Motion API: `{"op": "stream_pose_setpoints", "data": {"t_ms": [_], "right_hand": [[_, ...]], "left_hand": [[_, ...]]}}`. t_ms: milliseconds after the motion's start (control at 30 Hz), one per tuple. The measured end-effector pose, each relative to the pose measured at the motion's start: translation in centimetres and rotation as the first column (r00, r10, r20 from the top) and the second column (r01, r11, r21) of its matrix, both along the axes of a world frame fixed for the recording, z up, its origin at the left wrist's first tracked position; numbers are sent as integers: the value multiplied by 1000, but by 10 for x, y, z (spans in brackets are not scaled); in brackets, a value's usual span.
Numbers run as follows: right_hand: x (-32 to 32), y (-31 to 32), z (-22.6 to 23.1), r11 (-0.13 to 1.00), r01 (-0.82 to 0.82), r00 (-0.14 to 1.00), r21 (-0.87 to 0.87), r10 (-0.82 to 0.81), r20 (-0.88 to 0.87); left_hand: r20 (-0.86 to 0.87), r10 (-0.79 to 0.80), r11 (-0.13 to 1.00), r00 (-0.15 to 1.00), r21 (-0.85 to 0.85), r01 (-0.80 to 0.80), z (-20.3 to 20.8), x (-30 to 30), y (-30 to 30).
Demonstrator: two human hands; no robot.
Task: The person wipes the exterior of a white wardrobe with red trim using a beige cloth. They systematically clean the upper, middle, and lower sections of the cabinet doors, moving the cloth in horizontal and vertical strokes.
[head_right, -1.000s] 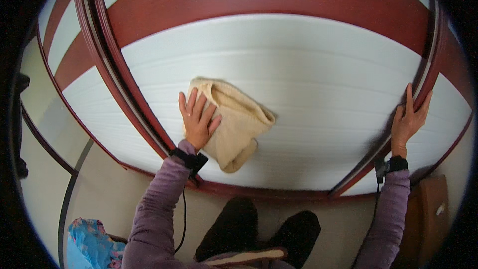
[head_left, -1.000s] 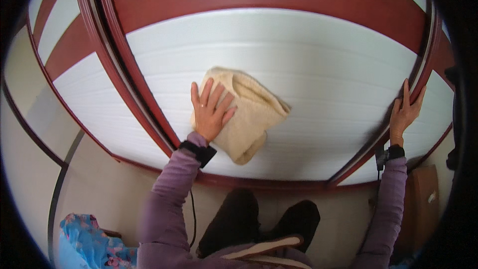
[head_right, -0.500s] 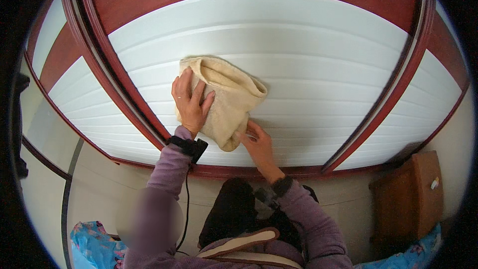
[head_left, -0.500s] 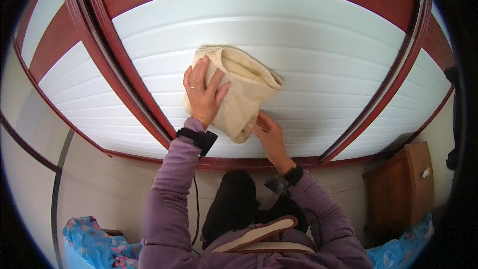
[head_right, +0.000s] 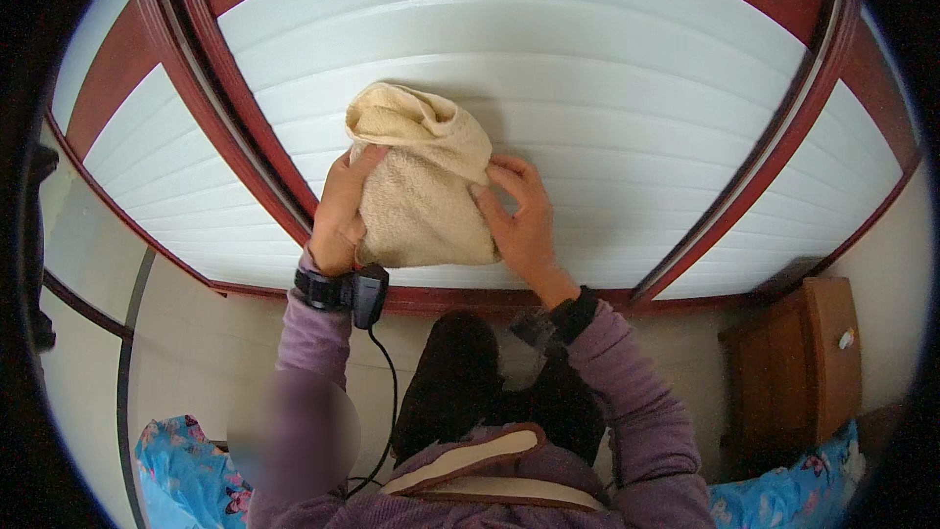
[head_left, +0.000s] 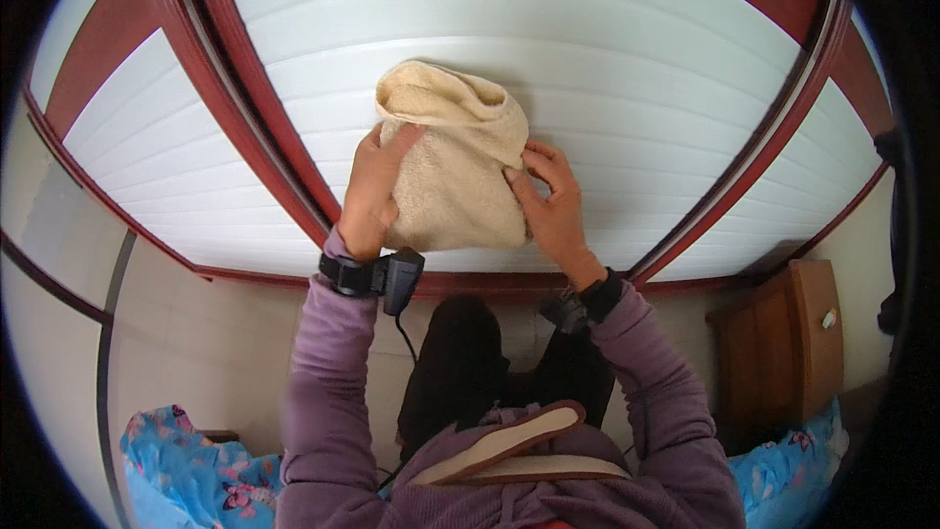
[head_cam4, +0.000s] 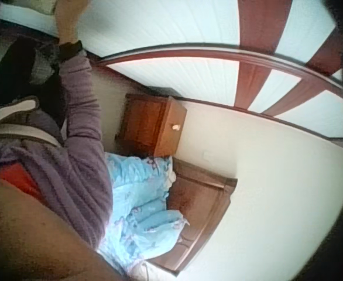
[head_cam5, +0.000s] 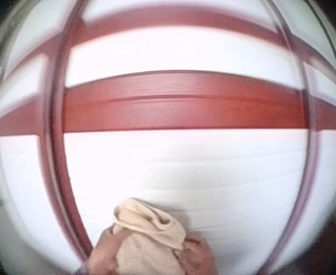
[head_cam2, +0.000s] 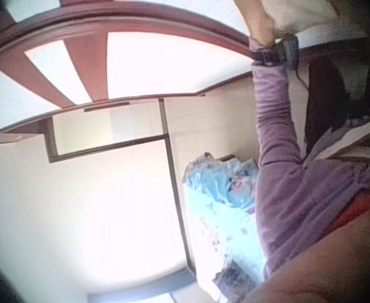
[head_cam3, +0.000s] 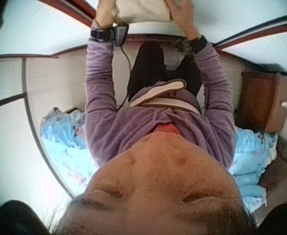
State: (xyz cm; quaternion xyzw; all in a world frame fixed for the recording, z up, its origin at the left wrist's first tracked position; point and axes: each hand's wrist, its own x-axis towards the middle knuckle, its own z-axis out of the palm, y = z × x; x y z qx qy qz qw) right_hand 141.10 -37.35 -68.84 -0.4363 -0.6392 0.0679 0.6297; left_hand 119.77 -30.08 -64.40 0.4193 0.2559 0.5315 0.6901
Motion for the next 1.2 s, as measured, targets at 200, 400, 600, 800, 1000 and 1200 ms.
{"op": "stream_pose_setpoints", "data": {"t_ms": [200,400,600,800,1000,1200], "right_hand": [[-10,-20,34,914,-363,883,-181,276,-380],[-5,-18,60,895,-407,815,-181,267,-514],[22,-20,93,915,-310,886,-258,180,-427],[32,-30,98,802,-537,674,-260,223,-704],[29,-53,86,569,-790,524,-229,432,-734],[51,-73,72,757,-412,909,-507,380,-171]], "left_hand": [[234,-278,931,932,-174,321,6,-29,-15],[150,-329,911,932,-209,355,-5,-35,-36],[-132,-520,851,844,8,525,-8,-35,-73],[-552,588,573,592,800,177,3,2,-87],[-413,400,582,818,804,121,-3,47,-74],[-447,-126,904,886,316,288,-11,40,-62]]}}
